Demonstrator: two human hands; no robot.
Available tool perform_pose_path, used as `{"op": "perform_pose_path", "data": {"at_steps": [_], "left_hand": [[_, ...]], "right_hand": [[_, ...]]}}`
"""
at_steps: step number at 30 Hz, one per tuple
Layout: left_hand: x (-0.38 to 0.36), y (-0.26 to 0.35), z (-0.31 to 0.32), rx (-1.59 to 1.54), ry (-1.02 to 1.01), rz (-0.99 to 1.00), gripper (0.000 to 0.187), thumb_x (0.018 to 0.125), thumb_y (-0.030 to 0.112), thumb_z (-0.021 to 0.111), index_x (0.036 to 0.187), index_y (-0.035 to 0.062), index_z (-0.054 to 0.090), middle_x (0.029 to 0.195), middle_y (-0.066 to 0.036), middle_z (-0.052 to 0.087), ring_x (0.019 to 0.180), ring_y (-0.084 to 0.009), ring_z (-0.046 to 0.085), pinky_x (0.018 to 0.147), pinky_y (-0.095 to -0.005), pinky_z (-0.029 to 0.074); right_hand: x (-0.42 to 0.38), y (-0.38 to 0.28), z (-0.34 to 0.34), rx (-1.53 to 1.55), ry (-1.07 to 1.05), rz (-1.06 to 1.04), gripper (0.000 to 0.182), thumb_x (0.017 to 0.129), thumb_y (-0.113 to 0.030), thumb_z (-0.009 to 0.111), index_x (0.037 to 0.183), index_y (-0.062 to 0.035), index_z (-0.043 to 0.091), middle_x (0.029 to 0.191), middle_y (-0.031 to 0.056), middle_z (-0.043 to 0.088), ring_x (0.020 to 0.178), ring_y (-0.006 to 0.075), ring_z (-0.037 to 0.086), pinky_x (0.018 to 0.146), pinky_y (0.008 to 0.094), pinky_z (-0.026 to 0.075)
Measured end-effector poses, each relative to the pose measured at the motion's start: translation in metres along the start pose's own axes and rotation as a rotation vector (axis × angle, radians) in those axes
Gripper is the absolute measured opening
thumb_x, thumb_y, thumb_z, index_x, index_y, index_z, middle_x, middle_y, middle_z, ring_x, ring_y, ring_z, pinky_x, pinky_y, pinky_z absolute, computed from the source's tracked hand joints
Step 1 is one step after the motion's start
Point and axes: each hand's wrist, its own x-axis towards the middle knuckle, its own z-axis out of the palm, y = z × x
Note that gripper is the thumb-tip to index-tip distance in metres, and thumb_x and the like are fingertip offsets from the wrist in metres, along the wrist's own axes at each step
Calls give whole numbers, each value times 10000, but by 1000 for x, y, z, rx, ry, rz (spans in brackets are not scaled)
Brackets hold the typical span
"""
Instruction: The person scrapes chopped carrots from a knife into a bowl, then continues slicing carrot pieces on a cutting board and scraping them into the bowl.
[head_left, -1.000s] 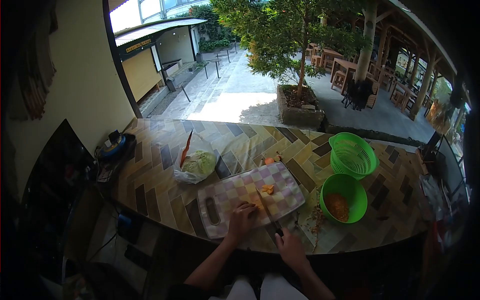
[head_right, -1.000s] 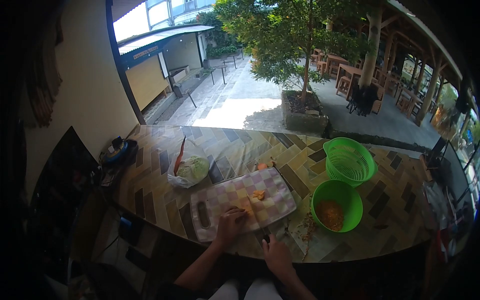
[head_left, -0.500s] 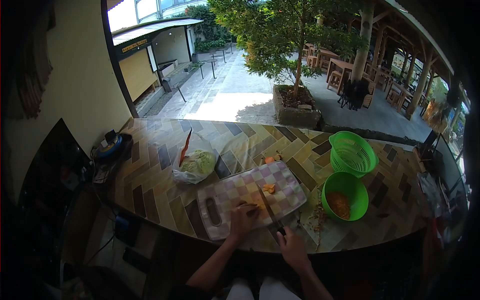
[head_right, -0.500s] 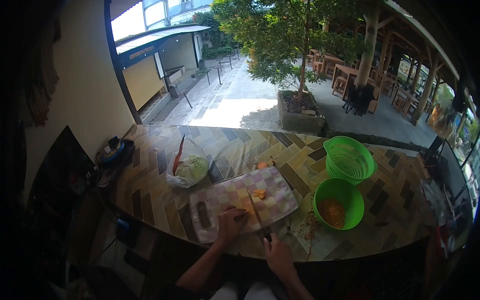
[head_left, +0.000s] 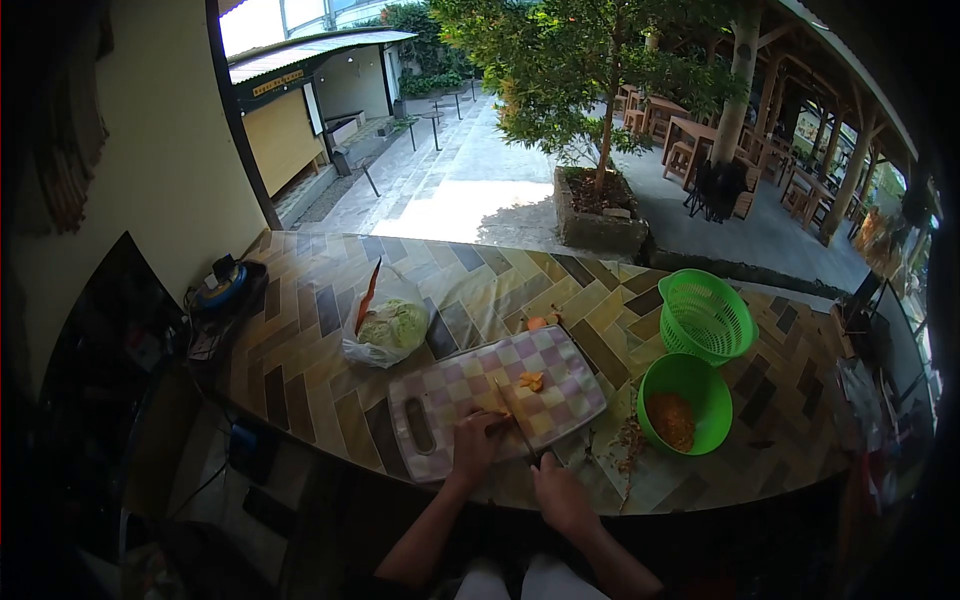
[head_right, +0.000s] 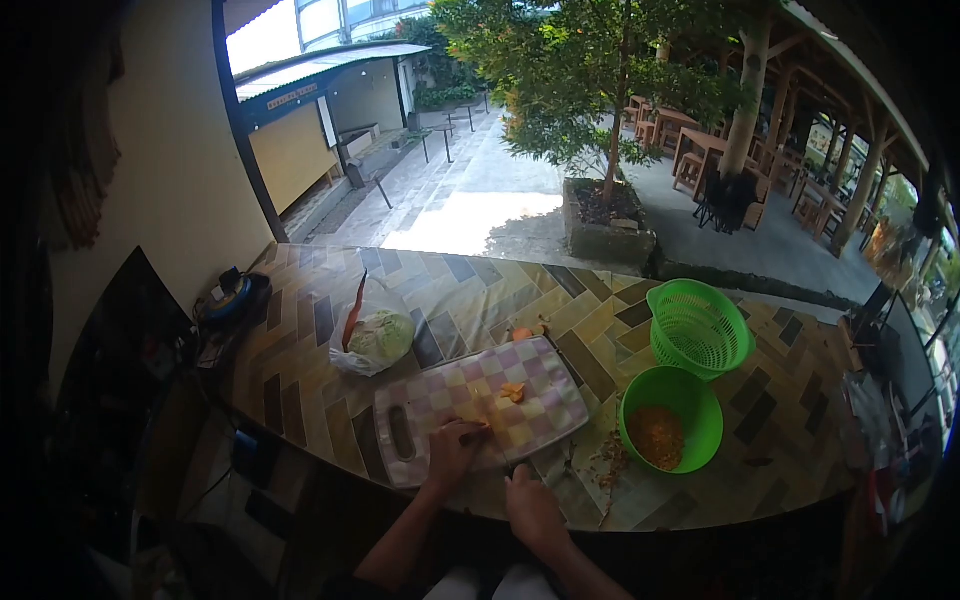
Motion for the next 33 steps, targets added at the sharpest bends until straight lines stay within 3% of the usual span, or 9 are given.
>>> {"op": "perform_pose_path", "data": {"at_steps": [3, 6, 9, 18, 21, 27, 33], "left_hand": [[0, -10, 5, 14, 42, 78, 157, 805, 145, 730, 893, 18, 759, 869, -169, 716, 874, -331, 649, 791, -402, 505], [-1, -7, 4, -6, 59, 27, 154, 783, 136, 739, 886, 25, 761, 845, -162, 716, 851, -321, 651, 779, -402, 505], [-1, -2, 3, 33, 56, -36, 151, 765, 122, 740, 882, 30, 762, 848, -159, 717, 853, -313, 653, 779, -401, 505], [-4, -5, 6, 8, 85, 44, 170, 748, 77, 696, 899, 34, 761, 859, -170, 713, 853, -331, 648, 794, -416, 503], [-6, -7, 9, 15, 98, 94, 165, 751, 75, 685, 891, 28, 759, 852, -176, 708, 873, -339, 650, 812, -424, 503], [0, 1, 1, 44, 66, -32, 140, 739, 72, 697, 858, 55, 769, 840, -170, 702, 828, -327, 676, 791, -393, 522], [5, -5, -2, -13, 30, -79, 102, 742, 102, 716, 818, 89, 783, 878, -152, 718, 832, -307, 687, 800, -375, 530]], "right_hand": [[18, 10, 5, 79, 31, -68, 306, 1014, -277, 469, 1011, 29, 469, 770, 313, 627, 787, 499, 619, 678, 584, 478], [13, 18, 3, 130, 61, -153, 289, 1016, -274, 469, 1017, 13, 439, 722, 287, 631, 719, 480, 639, 615, 563, 503], [2, 15, 5, 120, 32, -80, 306, 1012, -289, 474, 1003, 17, 469, 764, 310, 625, 759, 502, 617, 642, 580, 478], [29, 13, 26, 47, 60, -87, 289, 1008, -271, 484, 1041, 15, 462, 773, 309, 631, 760, 500, 620, 653, 570, 487], [32, 15, 18, 158, 62, -113, 288, 1007, -264, 484, 1044, 22, 468, 785, 314, 631, 775, 506, 616, 657, 577, 482], [12, 20, 12, 149, 36, -117, 285, 1014, -275, 468, 1071, 4, 452, 773, 301, 644, 779, 487, 640, 668, 576, 499], [21, 22, 3, 175, -57, -125, 307, 1004, -255, 491, 1076, 38, 439, 801, 334, 623, 805, 519, 605, 699, 592, 474]]}}
